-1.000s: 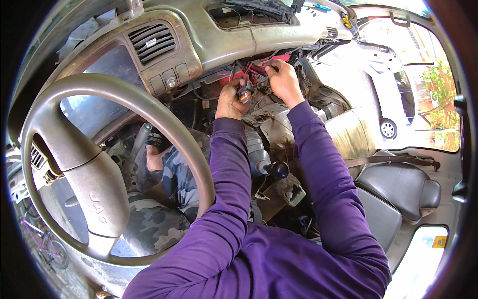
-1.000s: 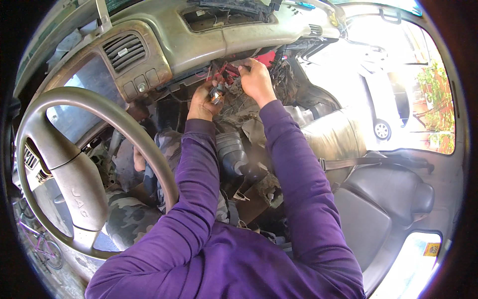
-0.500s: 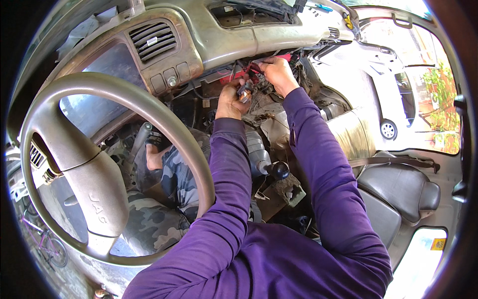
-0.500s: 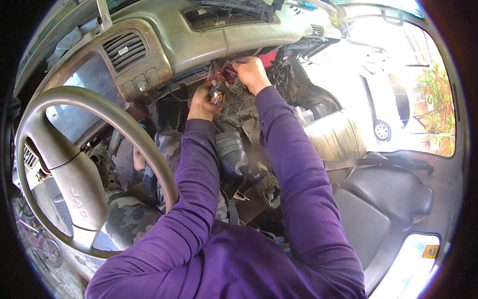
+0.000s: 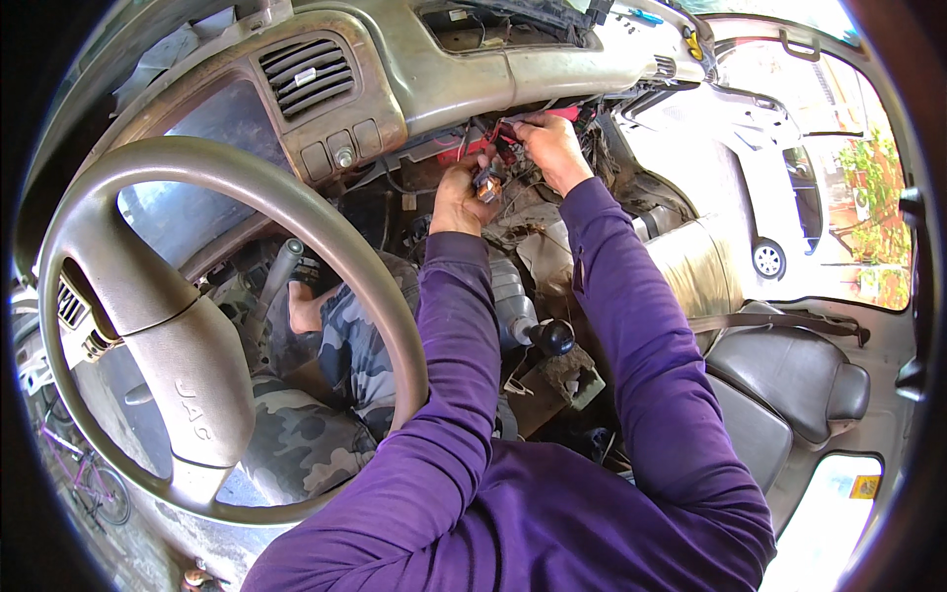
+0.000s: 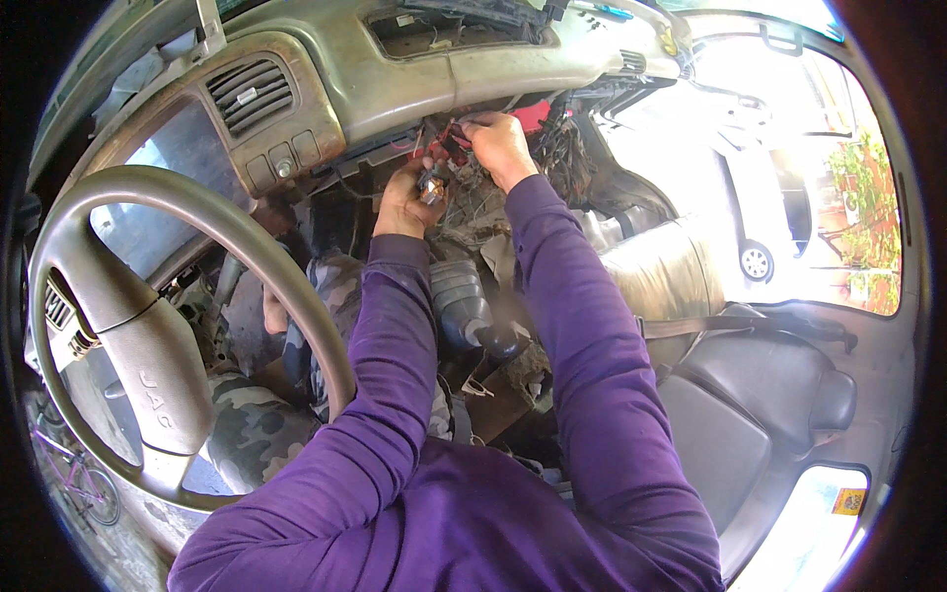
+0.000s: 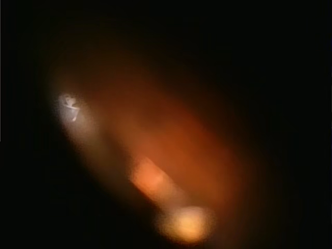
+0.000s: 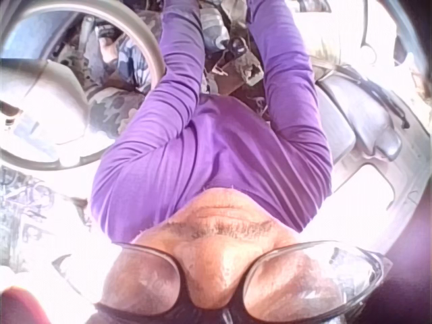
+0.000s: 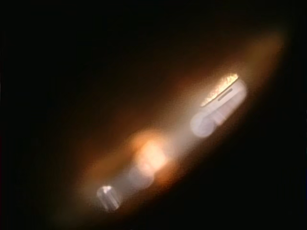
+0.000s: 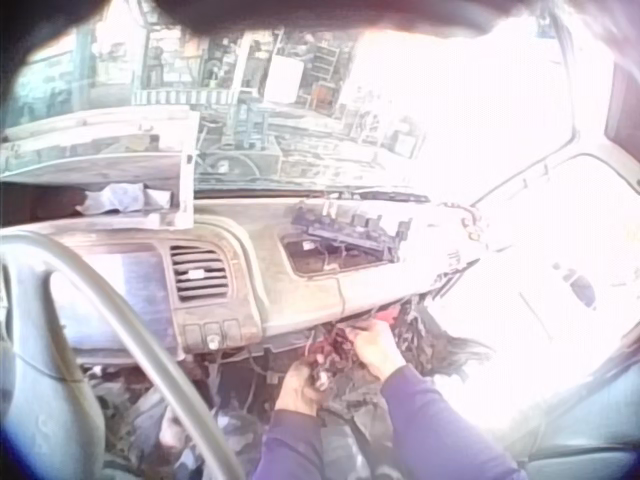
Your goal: The person works on the vehicle's interior wiring near the dashboard. They strip wire insulation, twist exposed conductors, and wrap connections with electrical tape. The person handles pliers and electrical tape while seated in the driver's seat.
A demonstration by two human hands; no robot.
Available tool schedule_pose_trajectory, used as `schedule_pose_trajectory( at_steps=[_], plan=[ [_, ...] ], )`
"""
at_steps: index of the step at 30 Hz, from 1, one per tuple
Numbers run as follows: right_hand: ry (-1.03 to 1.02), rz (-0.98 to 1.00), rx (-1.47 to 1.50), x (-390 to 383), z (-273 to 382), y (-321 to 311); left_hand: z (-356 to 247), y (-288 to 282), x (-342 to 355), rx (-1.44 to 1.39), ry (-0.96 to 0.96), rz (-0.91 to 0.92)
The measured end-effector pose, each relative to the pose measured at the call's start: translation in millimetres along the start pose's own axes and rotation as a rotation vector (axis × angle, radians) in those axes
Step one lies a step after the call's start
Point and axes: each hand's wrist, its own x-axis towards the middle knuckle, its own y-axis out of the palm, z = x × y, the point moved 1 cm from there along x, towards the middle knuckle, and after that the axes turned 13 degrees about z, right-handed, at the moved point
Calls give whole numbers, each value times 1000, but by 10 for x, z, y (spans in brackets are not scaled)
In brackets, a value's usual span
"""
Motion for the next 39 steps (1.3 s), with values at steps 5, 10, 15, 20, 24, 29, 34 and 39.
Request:
schedule_pose_trajectory(
  at_steps=[5, 10, 15, 20, 24, 29, 34, 39],
  plan=[
    [-52, -63, -35, 3, -17, 7, 28, 112, -97, 145, 5, -54],
    [-63, -62, -24, -44, -1, -34, 4, 81, 15, -28, 33, -116],
    [30, -46, 153, -114, 28, -11, 38, 118, -61, 57, 28, -29],
    [217, 35, 330, -138, 89, 50, 57, 351, -254, 196, 8, -56],
    [246, 75, 447, -199, 186, 124, 21, 392, -317, 274, -26, -62],
    [129, -11, 553, -340, 67, 135, -6, 355, -313, 246, -14, -20],
    [-94, -61, 425, -547, 132, 217, -11, 645, -782, 303, 8, 26],
    [-229, -27, 264, -628, 101, 251, 20, 670, -886, 384, 44, 73]
  ],
)
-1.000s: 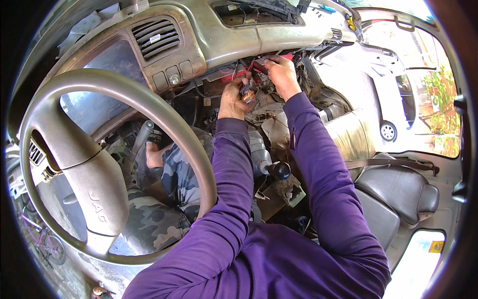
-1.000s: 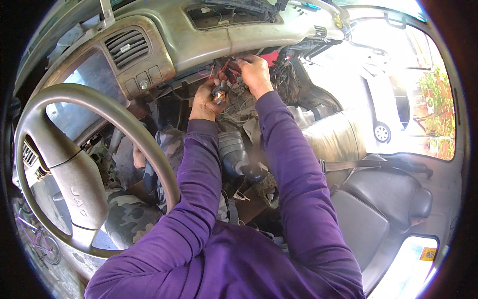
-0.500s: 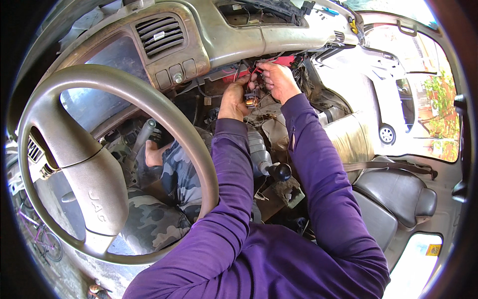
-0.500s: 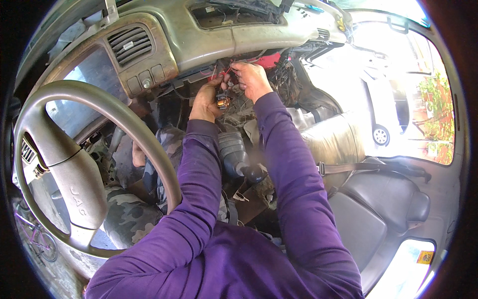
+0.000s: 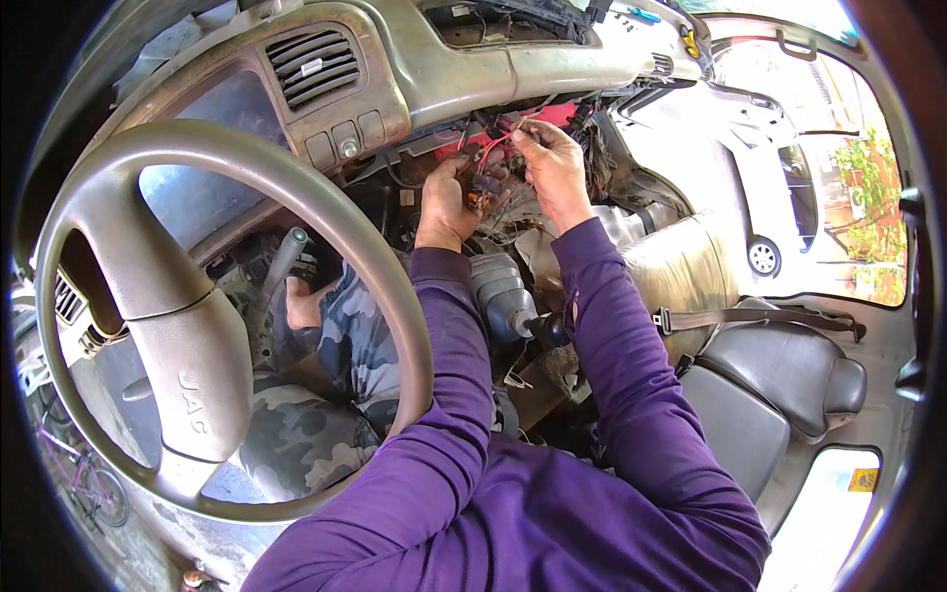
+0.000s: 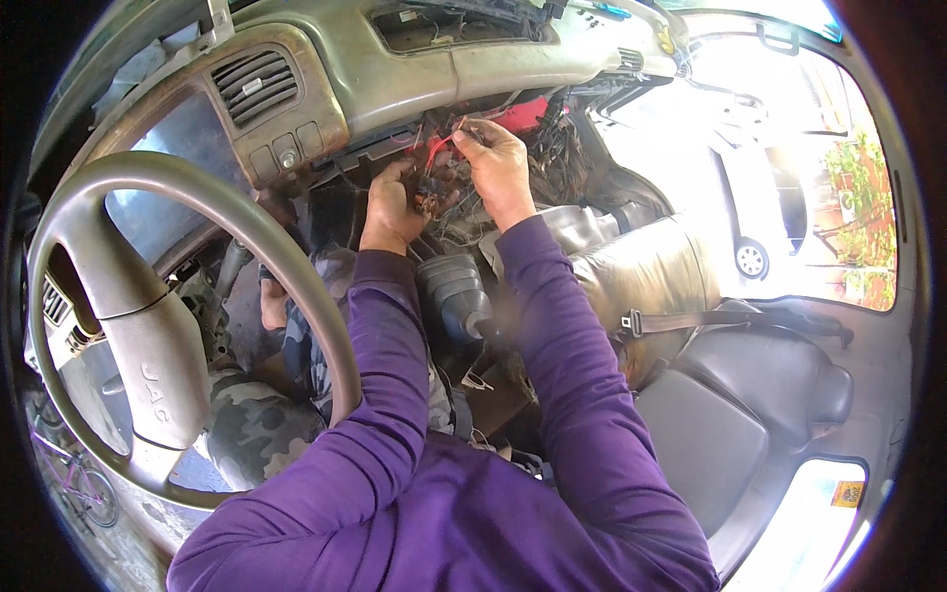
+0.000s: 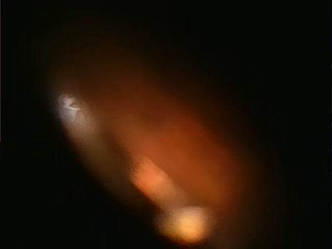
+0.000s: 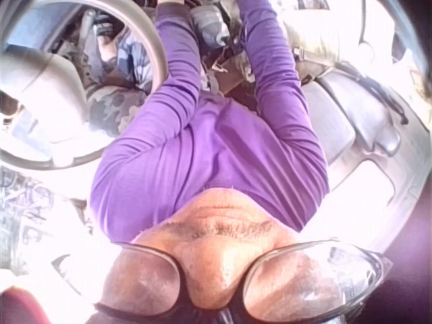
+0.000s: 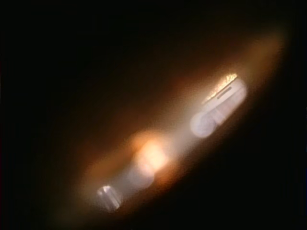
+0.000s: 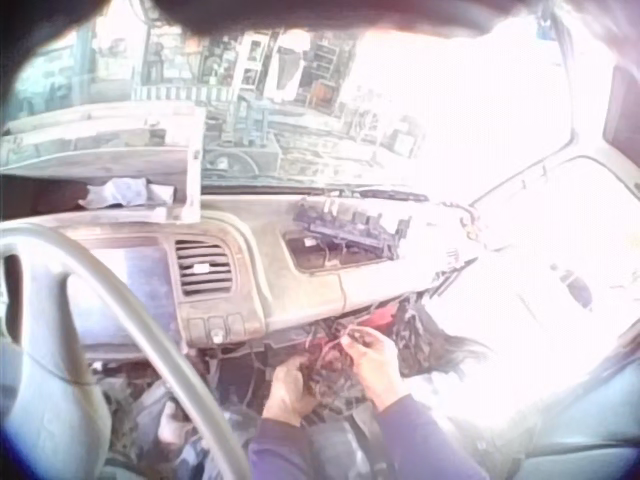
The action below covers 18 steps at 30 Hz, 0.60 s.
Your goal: The person works on the vehicle's interior wiring near the dashboard. They strip wire insulation, twist exposed conductors, and wrap connections with electrical tape. The person handles pliers and electrical tape while seated in the driver's seat.
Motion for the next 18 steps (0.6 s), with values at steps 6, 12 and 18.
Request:
schedule_pose_trajectory(
  at_steps=[6, 12, 18],
  plan=[
    [16, 16, 48, -119, 123, 13, 53, -25, 56, 139, 28, -73],
    [52, 85, -45, -103, 263, 175, 73, -94, 39, 106, 44, -75],
    [6, 205, -95, -23, 236, 260, 53, -42, 12, 66, 88, -58]
  ],
)
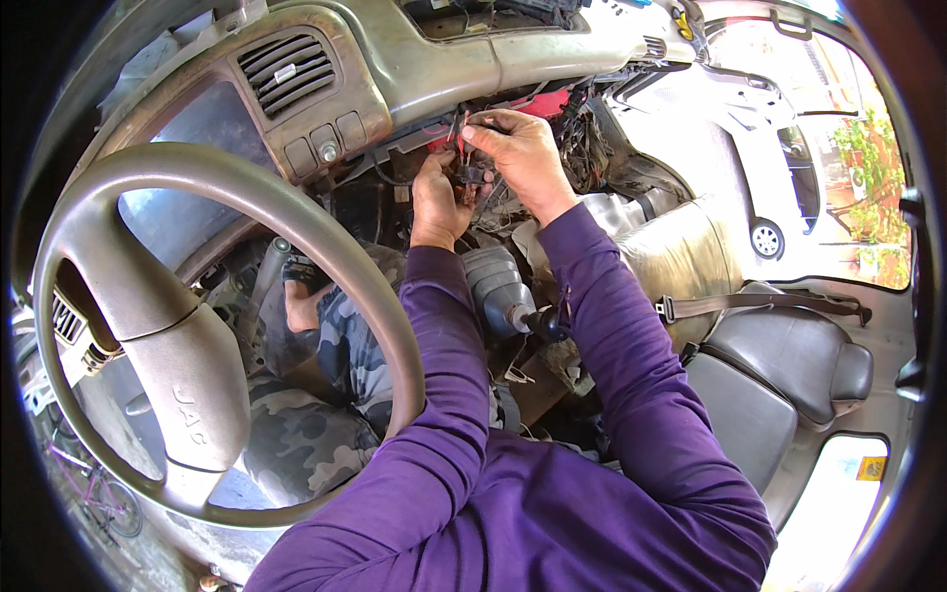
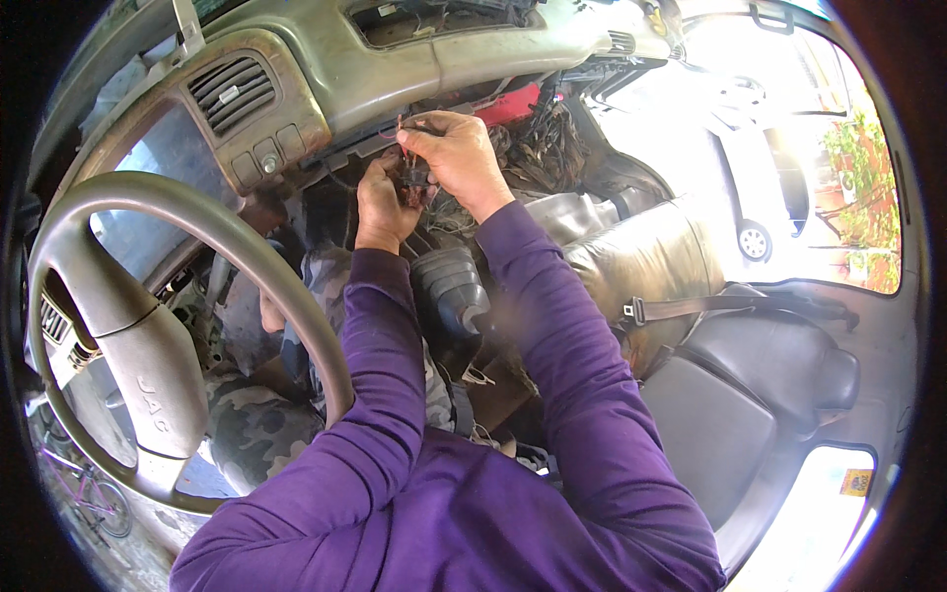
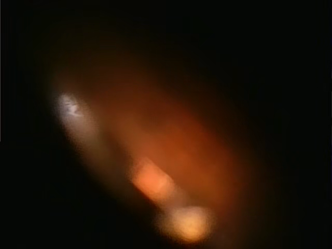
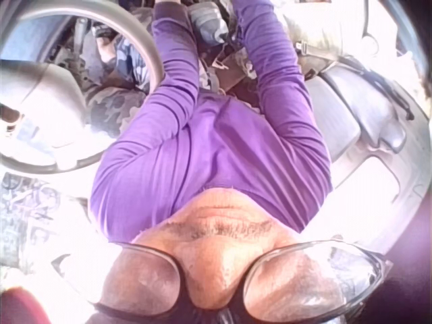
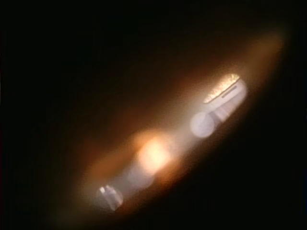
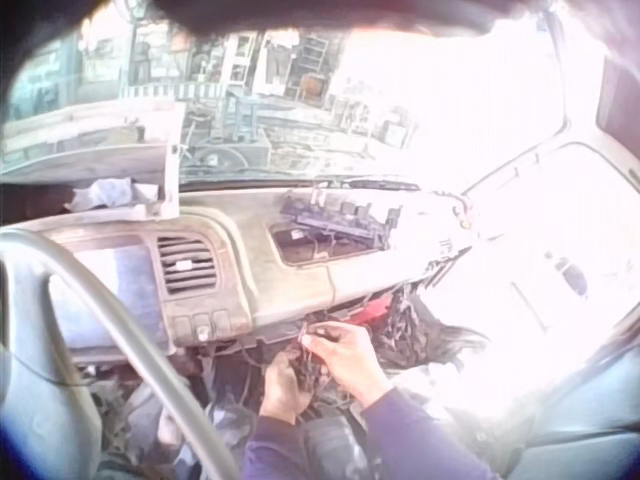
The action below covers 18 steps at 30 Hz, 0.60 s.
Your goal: The person works on the vehicle's interior wiring near the dashboard. They strip wire insulation, twist exposed conductors, and wrap connections with electrical tape. The person handles pliers and electrical tape while seated in the driver's seat.
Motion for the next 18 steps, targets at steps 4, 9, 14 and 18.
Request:
schedule_pose_trajectory(
  at_steps=[4, 9, 14, 18],
  plan=[
    [8, -93, -25, -11, 141, 71, -1, -64, -27, 30, 17, 59],
    [63, -211, -140, 4, -29, -80, 94, -135, 3, 95, 55, 63],
    [74, -193, -82, 37, -160, -170, 164, -243, 61, 60, 85, 96],
    [157, -95, 2, -16, -46, -108, 159, -294, 47, 67, 108, 104]
  ],
)
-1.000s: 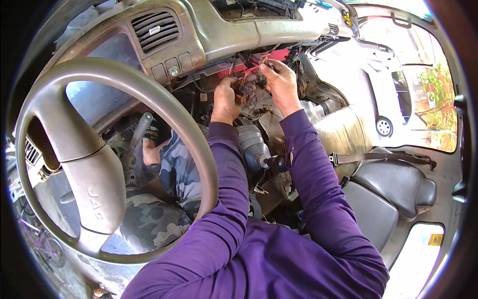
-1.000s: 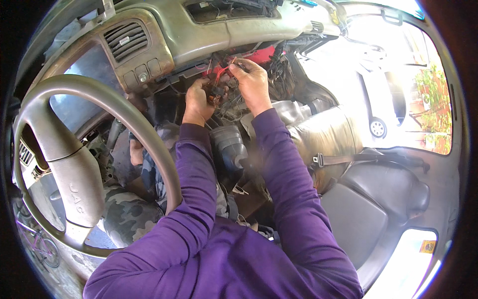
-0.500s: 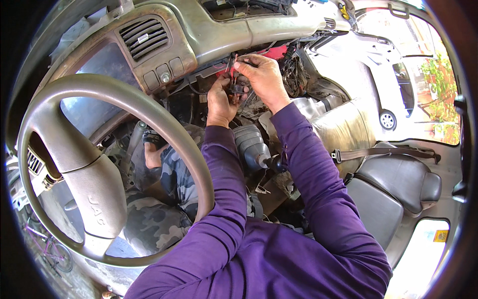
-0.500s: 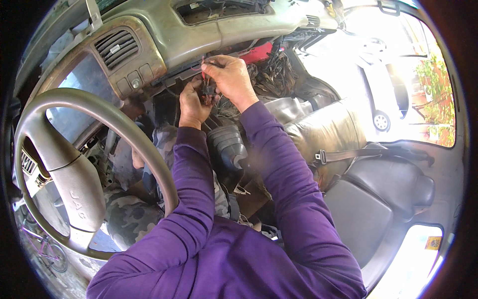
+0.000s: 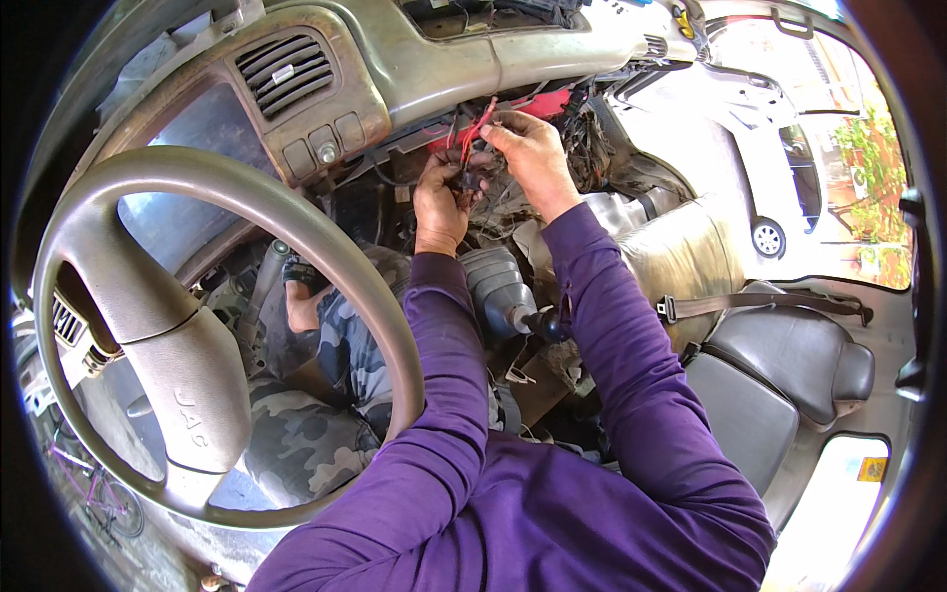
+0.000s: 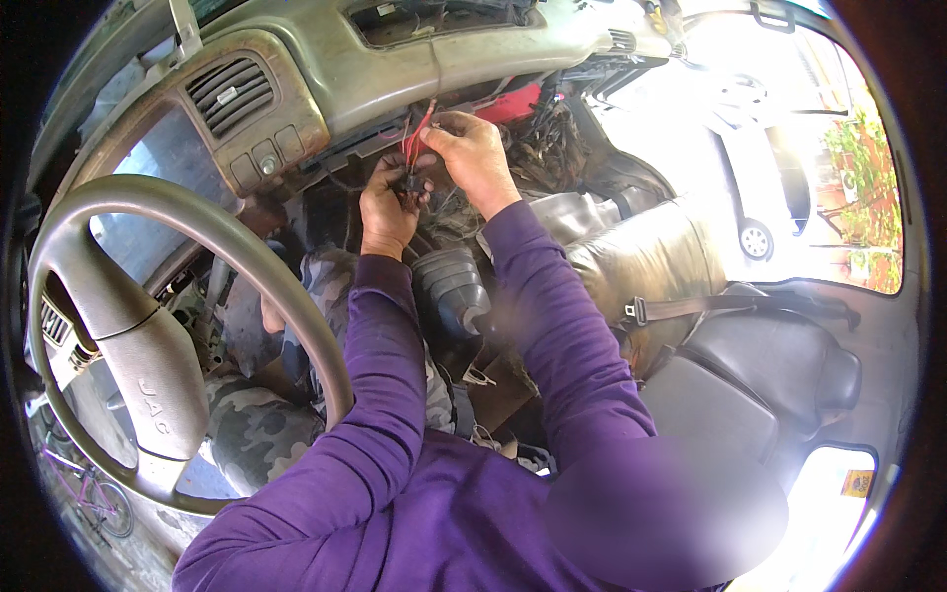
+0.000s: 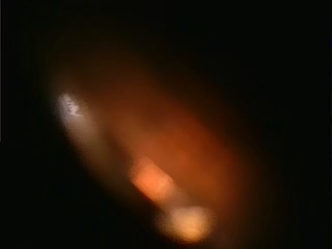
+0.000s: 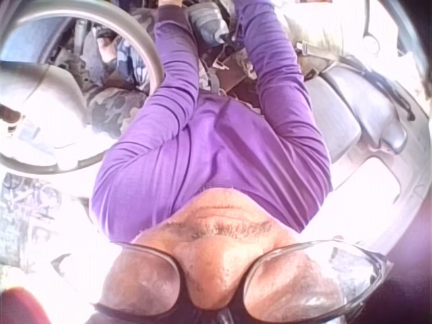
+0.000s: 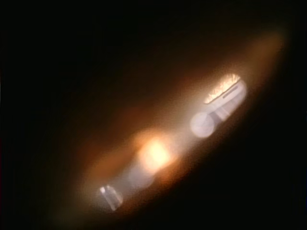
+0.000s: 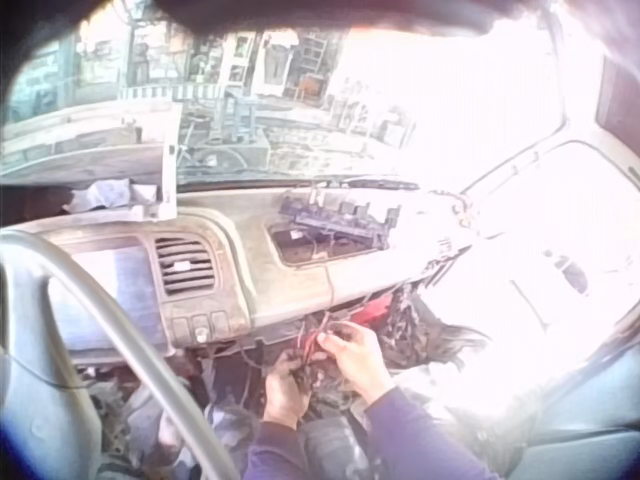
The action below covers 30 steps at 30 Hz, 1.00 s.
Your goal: The person works on the vehicle's interior wiring near the dashboard. They strip wire insulation, twist exposed conductors, and wrap connections with electrical tape. The person handles pliers and electrical tape while seated in the driver's seat.
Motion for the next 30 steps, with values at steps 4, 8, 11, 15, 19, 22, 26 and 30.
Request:
schedule_pose_trajectory(
  at_steps=[4, 8, 11, 15, 19, 22, 26, 30],
  plan=[
    [29, 76, 50, 2, -197, -1, 40, -20, 2, 38, -25, -52],
    [17, 51, -215, 35, -316, -14, 72, -79, 34, 82, 2, 52],
    [5, 27, -215, 6, -327, -24, 36, 56, 21, 80, 25, 13],
    [1, -23, -219, -82, -260, 24, 73, -66, 85, 132, 60, 54],
    [-90, -93, -256, -106, -276, 14, 83, -170, 155, 192, 78, 155],
    [-210, -121, -325, -205, -208, -6, 98, -24, 49, 81, 30, 140],
    [-351, -261, -318, -631, 39, -155, 48, 554, -85, 73, -63, 303],
    [-448, -387, 36, -1135, 268, -387, 65, 1108, -34, 328, 41, 493]
  ],
)
